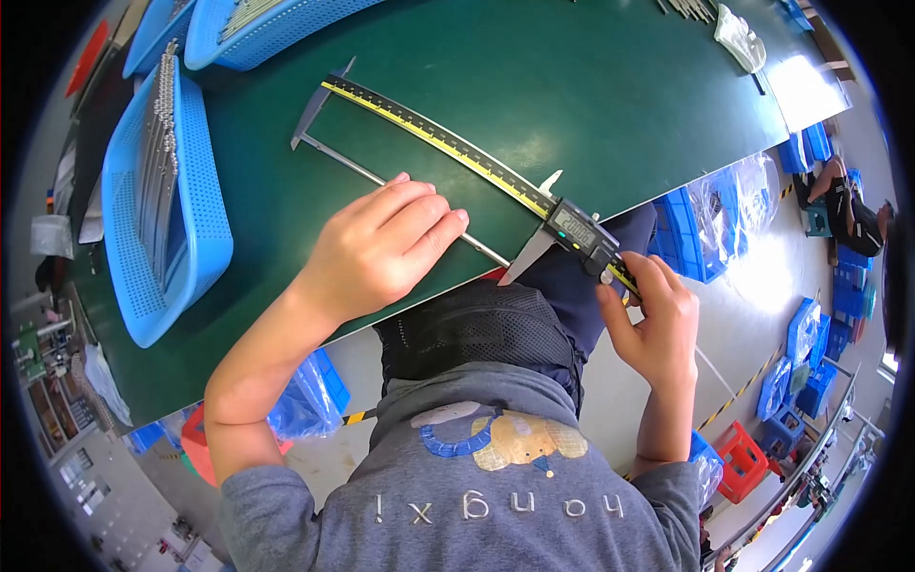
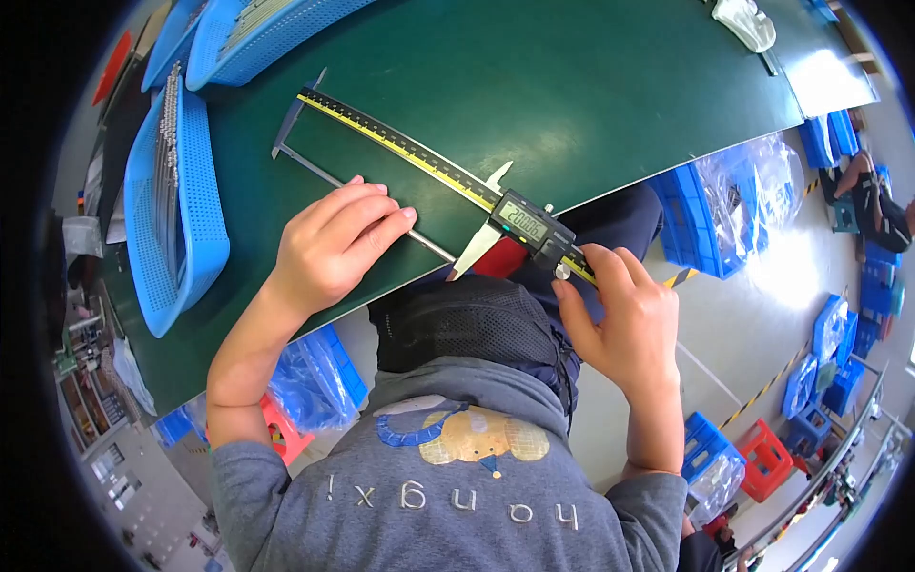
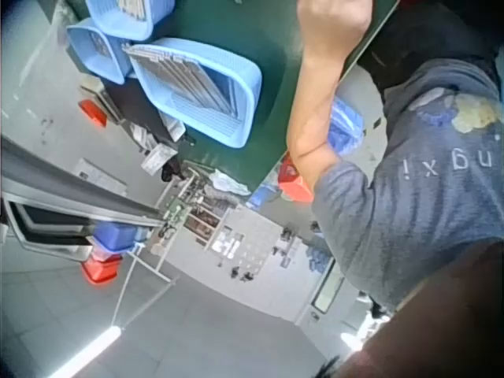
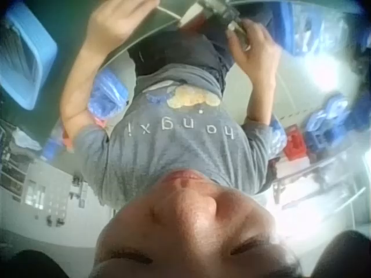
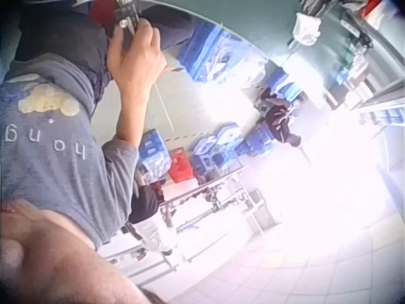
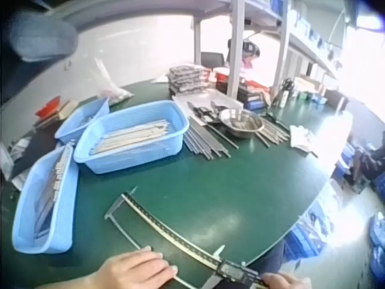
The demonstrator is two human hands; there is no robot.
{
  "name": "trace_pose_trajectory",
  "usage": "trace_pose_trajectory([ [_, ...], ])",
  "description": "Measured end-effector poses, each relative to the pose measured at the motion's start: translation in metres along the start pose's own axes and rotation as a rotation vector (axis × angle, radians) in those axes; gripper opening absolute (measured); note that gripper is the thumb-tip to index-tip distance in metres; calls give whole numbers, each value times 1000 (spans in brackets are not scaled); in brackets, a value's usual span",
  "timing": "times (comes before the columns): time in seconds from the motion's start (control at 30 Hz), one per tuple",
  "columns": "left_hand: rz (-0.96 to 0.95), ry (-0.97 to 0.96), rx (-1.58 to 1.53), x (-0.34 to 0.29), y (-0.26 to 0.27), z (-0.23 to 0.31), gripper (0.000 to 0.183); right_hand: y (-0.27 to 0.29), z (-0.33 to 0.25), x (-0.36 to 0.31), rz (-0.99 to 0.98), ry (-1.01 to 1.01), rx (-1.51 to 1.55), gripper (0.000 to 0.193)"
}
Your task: Measuring the length of metal rods using a digital caliper at an industrial workbench.
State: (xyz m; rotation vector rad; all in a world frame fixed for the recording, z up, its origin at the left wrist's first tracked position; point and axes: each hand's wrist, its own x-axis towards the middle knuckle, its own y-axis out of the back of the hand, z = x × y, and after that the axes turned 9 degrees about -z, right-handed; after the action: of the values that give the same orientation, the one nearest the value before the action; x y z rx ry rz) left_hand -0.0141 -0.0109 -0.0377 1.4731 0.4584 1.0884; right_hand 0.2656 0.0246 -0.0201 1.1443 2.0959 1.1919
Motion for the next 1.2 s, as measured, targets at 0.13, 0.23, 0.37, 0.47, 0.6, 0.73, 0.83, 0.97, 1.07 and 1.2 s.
trace_pose_trajectory([
  [0.13, -11, 1, 0, -1, 1, -1, 25, -1, 2, 0, 0, 25, -1, 25],
  [0.23, -5, 1, 0, 0, 1, -1, 25, 0, 3, 0, 1, 32, -36, 25],
  [0.37, -4, -12, -13, 1, 1, -3, 26, 0, 4, 0, 2, 18, -72, 27],
  [0.47, 1, -40, 5, 0, 2, -8, 19, -1, 2, 1, 0, 9, -41, 27],
  [0.6, -23, -33, -41, 0, 3, -12, 26, -3, 2, 1, 6, 0, -31, 27],
  [0.73, -44, -24, -104, 0, 6, -12, 36, -3, 1, -1, -19, -17, -26, 32],
  [0.83, -56, 1, -113, 1, 5, -12, 34, -2, 2, -2, -10, -16, -28, 36],
  [0.97, -55, 0, -117, 4, 4, -12, 33, -2, 4, -1, -13, -8, -31, 37],
  [1.07, -56, 15, -105, 1, 7, -13, 28, -4, 3, 3, -9, 2, -24, 36],
  [1.2, -58, -57, 23, -7, 11, -15, 15, -7, -1, 8, -11, 63, -51, 33],
])
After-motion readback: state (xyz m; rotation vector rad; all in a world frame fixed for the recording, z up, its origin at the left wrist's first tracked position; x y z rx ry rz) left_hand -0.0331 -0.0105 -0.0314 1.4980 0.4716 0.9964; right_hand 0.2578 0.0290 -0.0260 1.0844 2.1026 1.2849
